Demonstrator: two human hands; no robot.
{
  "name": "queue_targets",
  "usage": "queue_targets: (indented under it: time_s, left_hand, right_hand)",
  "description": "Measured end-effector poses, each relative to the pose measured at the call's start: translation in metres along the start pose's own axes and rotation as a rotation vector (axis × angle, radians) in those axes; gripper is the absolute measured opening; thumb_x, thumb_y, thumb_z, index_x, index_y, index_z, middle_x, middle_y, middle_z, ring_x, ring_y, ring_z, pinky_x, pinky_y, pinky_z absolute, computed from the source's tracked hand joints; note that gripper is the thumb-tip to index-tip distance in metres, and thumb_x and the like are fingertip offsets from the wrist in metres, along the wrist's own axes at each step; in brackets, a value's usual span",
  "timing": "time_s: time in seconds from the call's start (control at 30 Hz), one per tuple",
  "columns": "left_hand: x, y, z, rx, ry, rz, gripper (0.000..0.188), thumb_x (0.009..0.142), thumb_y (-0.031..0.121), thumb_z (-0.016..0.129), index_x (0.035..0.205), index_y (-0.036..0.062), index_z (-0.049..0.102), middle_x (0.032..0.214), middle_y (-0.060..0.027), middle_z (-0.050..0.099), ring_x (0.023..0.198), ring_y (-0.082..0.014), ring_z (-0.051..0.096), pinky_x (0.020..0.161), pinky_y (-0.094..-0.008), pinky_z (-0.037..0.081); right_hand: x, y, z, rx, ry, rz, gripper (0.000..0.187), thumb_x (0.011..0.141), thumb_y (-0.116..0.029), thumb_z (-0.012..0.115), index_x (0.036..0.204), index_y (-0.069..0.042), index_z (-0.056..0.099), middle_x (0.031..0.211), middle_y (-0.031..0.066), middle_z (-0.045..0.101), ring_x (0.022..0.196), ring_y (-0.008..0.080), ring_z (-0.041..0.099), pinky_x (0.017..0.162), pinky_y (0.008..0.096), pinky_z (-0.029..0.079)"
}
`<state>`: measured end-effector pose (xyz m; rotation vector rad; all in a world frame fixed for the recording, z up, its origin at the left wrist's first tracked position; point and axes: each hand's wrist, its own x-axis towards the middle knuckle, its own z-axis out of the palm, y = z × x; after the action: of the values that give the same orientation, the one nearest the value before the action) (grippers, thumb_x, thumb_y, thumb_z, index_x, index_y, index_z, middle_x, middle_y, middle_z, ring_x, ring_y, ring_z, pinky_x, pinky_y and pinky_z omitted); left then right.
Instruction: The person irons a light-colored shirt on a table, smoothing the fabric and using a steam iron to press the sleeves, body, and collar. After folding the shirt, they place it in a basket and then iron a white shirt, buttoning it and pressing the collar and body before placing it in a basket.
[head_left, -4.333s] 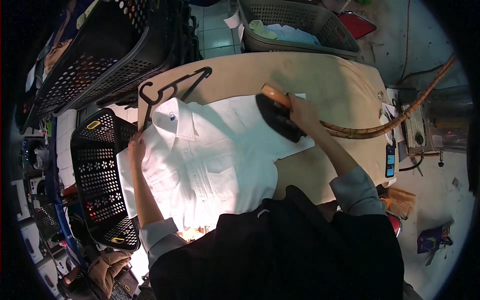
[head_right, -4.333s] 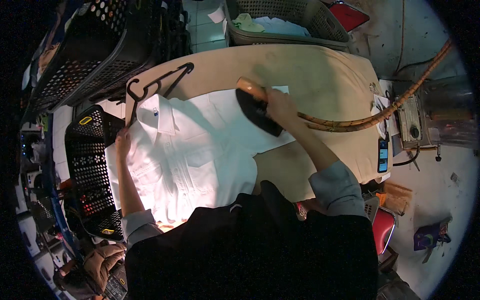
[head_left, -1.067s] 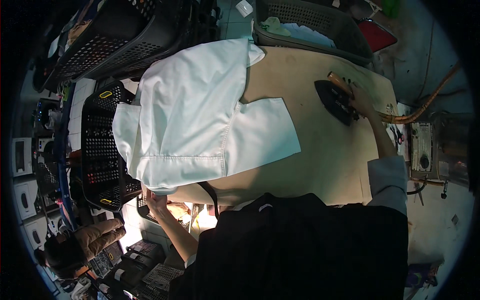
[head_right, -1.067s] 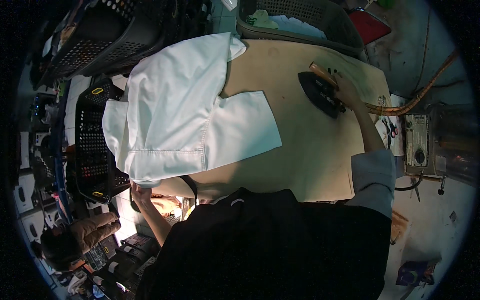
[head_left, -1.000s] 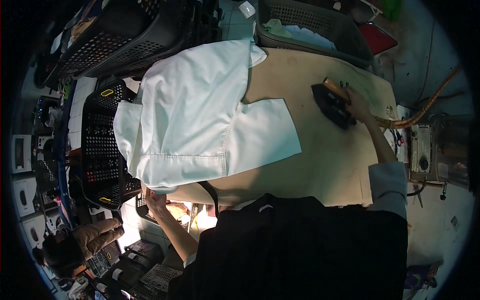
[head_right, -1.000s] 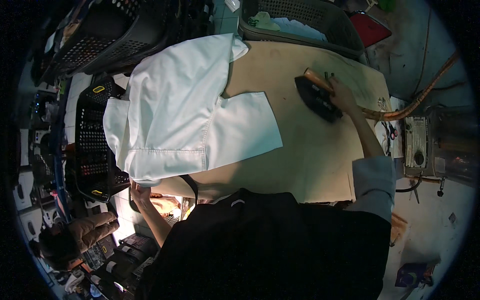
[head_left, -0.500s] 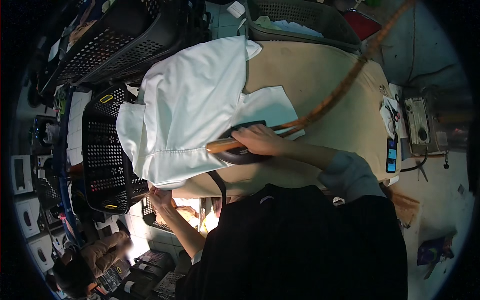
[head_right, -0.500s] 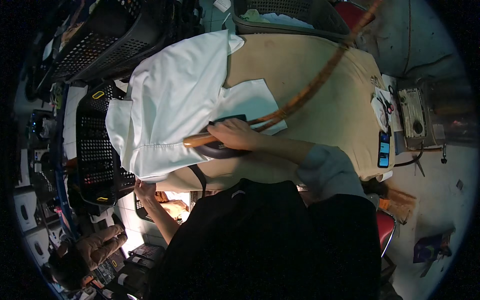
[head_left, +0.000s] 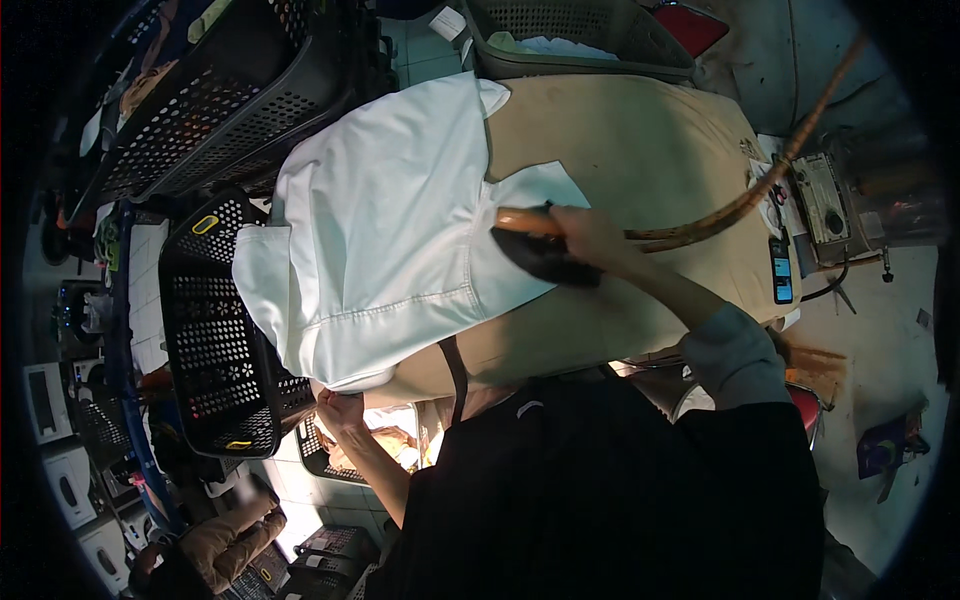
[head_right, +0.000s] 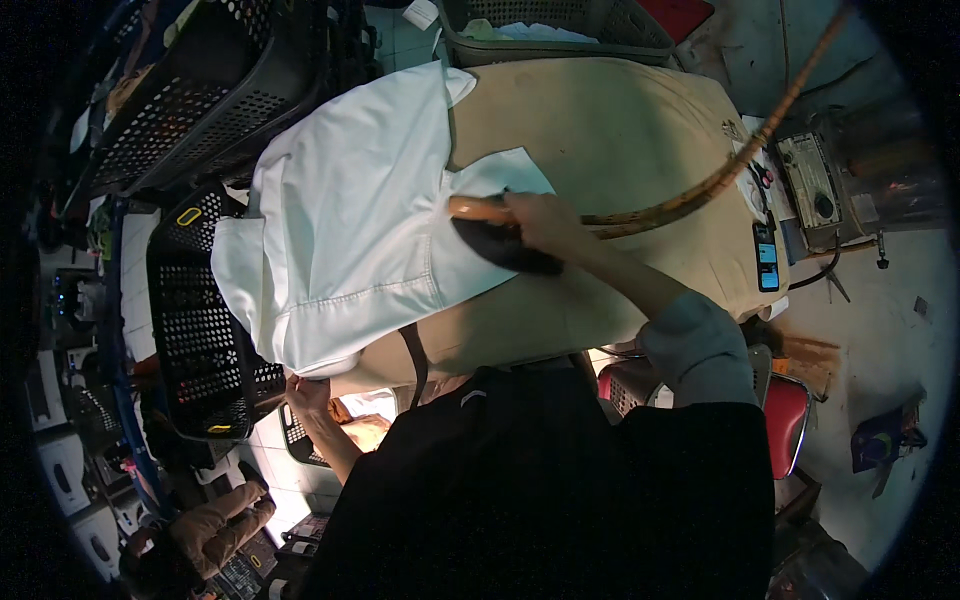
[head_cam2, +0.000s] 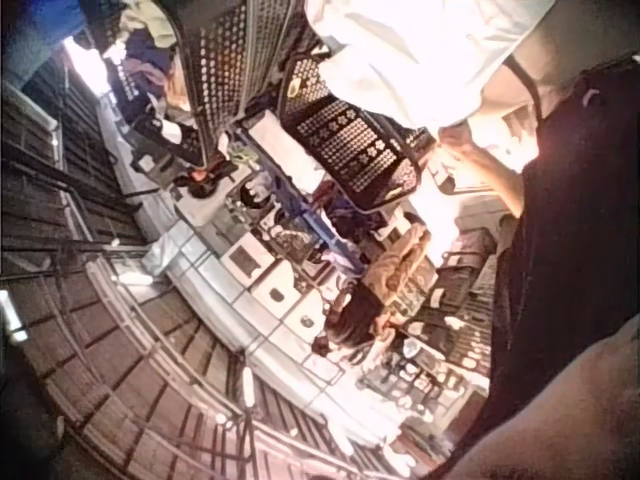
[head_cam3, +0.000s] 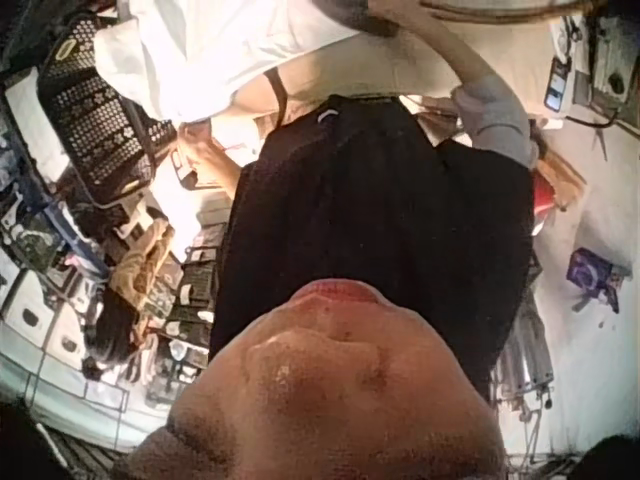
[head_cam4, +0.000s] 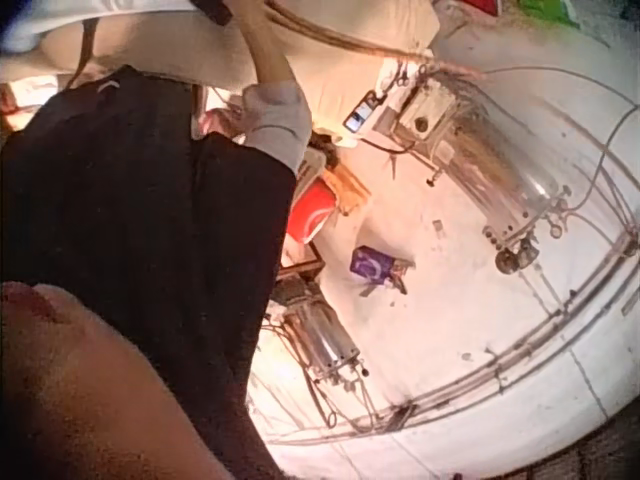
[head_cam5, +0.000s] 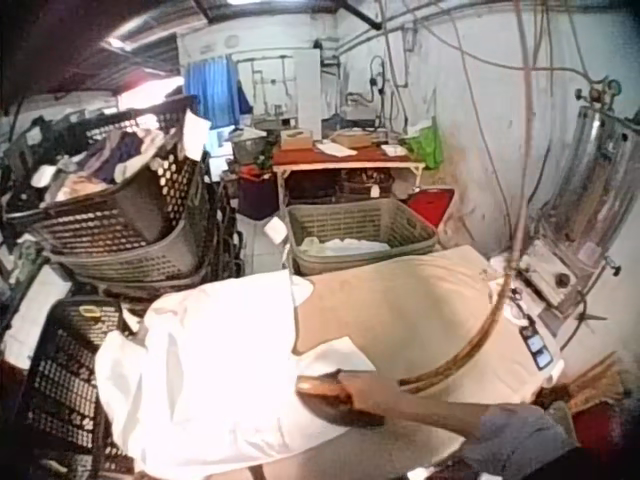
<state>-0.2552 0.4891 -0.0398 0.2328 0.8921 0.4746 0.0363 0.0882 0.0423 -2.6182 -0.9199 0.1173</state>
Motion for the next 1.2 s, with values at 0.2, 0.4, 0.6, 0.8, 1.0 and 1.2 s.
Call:
queue_targets:
  time_s: [0.2,0.4,0.6,0.8,1.0,1.2]
  left_hand:
    - [0.005,0.000,-0.010,-0.011,-0.044,-0.023,0.041,0.075,0.011,0.034,0.111,-0.0030,0.048,0.116,-0.0168,0.050,0.111,-0.0288,0.046,0.095,-0.0479,0.033]
    - [0.005,-0.002,-0.004,-0.047,0.040,0.008,0.044,0.073,0.013,0.035,0.111,-0.0043,0.048,0.118,-0.0184,0.049,0.112,-0.0300,0.044,0.097,-0.0483,0.031]
    - [-0.003,-0.005,0.010,-0.094,0.187,0.036,0.045,0.071,0.012,0.036,0.111,-0.0039,0.048,0.119,-0.0177,0.048,0.114,-0.0308,0.042,0.098,-0.0501,0.028]
    - [-0.003,-0.010,0.000,-0.074,0.182,0.123,0.043,0.077,0.017,0.036,0.114,-0.0035,0.046,0.122,-0.0181,0.045,0.115,-0.0307,0.041,0.098,-0.0499,0.027]
    - [-0.030,-0.030,0.023,0.048,-0.028,0.109,0.052,0.085,0.037,0.042,0.128,0.0089,0.035,0.133,-0.0152,0.032,0.123,-0.0311,0.030,0.099,-0.0531,0.023]
    - [-0.041,-0.051,0.043,0.085,-0.116,0.276,0.048,0.088,0.026,0.039,0.132,0.0081,0.028,0.136,-0.0121,0.028,0.124,-0.0291,0.028,0.099,-0.0522,0.023]
  right_hand:
    - [0.025,0.049,-0.020,-0.137,0.082,0.157,0.016,0.072,-0.005,0.049,0.087,-0.002,0.051,0.073,0.0184,0.058,0.071,0.0359,0.057,0.063,0.0453,0.044]
    - [0.056,0.035,-0.011,-0.108,-0.088,0.085,0.017,0.073,-0.002,0.048,0.089,-0.001,0.051,0.079,0.0181,0.059,0.075,0.0362,0.058,0.066,0.0453,0.045]
    - [0.073,0.034,-0.012,-0.124,-0.025,0.075,0.018,0.073,-0.004,0.048,0.090,-0.003,0.051,0.081,0.0170,0.059,0.075,0.0351,0.058,0.063,0.0441,0.046]
    - [0.064,0.098,-0.030,-0.149,0.039,0.184,0.019,0.071,-0.005,0.051,0.090,-0.003,0.053,0.082,0.0175,0.059,0.078,0.0342,0.057,0.066,0.0436,0.045]
    - [0.044,0.177,-0.062,-0.191,0.088,0.286,0.026,0.071,-0.008,0.053,0.096,-0.003,0.052,0.087,0.0185,0.058,0.082,0.0356,0.056,0.070,0.0447,0.043]
    - [0.028,0.230,-0.077,-0.401,0.217,0.393,0.030,0.069,-0.022,0.067,0.091,-0.005,0.055,0.081,0.0132,0.059,0.078,0.0312,0.058,0.064,0.0403,0.043]
